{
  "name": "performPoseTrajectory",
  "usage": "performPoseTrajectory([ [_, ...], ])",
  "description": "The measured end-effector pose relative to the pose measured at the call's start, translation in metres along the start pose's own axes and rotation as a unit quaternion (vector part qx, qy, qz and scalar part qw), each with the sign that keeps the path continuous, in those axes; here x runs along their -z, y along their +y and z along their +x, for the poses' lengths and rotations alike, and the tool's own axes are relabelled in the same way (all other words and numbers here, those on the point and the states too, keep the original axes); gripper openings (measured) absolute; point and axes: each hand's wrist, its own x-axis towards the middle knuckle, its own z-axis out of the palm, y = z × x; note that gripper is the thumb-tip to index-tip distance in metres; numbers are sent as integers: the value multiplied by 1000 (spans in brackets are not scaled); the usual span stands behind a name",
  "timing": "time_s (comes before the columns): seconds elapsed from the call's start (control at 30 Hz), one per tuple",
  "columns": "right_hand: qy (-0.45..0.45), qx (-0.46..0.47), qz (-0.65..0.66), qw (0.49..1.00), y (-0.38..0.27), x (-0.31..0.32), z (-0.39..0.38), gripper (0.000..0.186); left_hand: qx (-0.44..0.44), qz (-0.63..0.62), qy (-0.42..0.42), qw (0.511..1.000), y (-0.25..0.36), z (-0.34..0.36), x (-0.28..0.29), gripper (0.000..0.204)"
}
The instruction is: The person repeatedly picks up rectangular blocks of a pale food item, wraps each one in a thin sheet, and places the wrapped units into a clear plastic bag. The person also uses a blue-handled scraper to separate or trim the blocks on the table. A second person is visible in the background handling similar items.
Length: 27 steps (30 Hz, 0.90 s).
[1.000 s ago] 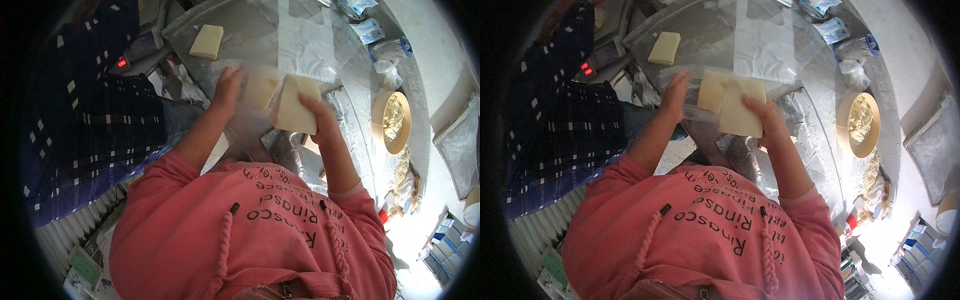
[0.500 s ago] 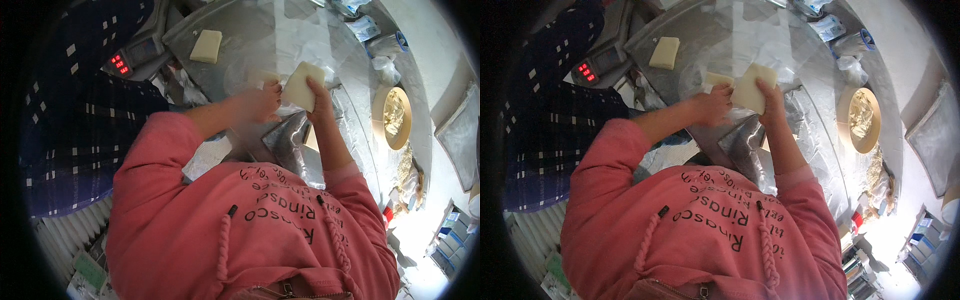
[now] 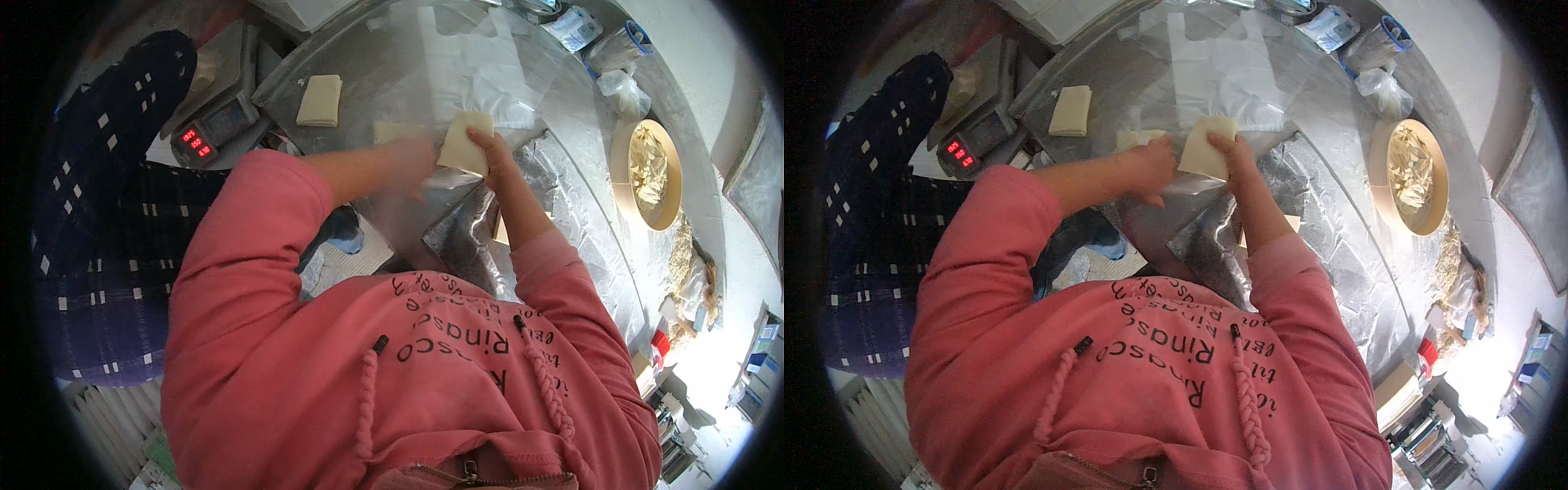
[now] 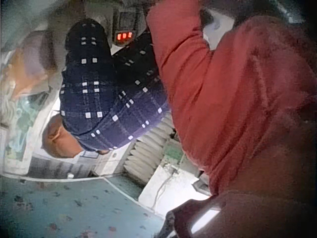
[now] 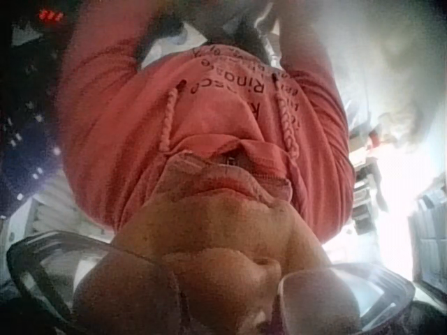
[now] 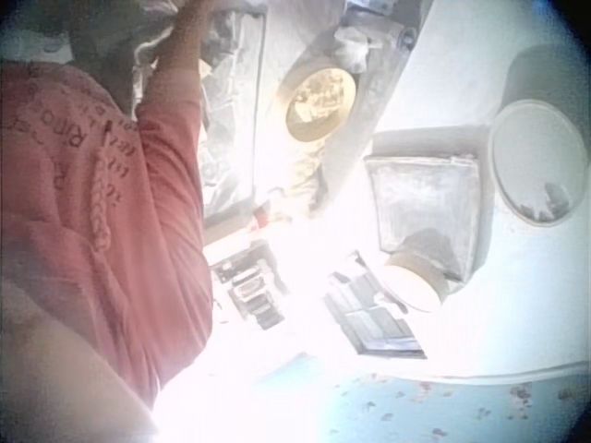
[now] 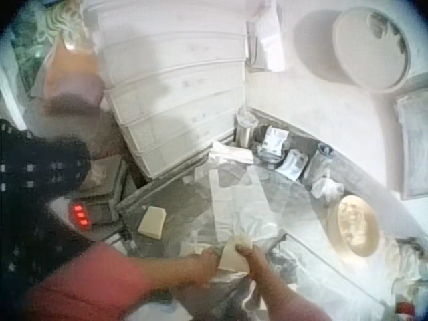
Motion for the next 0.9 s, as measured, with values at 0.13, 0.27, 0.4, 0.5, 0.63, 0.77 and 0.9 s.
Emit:
performPoseTrajectory([
  [0.13, 13, 10, -15, 1000, 2, -1, 3, 43, 2, -4, -35, 999, -14, -8, -6, 54],
  [0.27, 36, 21, -26, 999, 6, 0, 6, 45, 27, 10, -48, 998, -16, -22, -7, 49],
  [0.4, 58, 30, -76, 995, -4, -13, -2, 47, 29, -39, 108, 993, -7, -35, 13, 45],
  [0.5, 82, 69, -222, 969, -26, -33, -18, 49, 152, -300, 20, 941, 0, -32, 42, 43],
  [0.63, 89, 119, -514, 845, -58, -62, -42, 50, 416, -122, 376, 819, 15, -41, 50, 36],
  [0.77, -82, -7, -321, 944, -57, -83, -43, 47, 577, 48, 496, 648, 17, -66, 13, 32],
  [0.9, -180, -200, 69, 960, -27, -90, -21, 41, 548, -409, 498, 533, 0, -93, -22, 30],
])
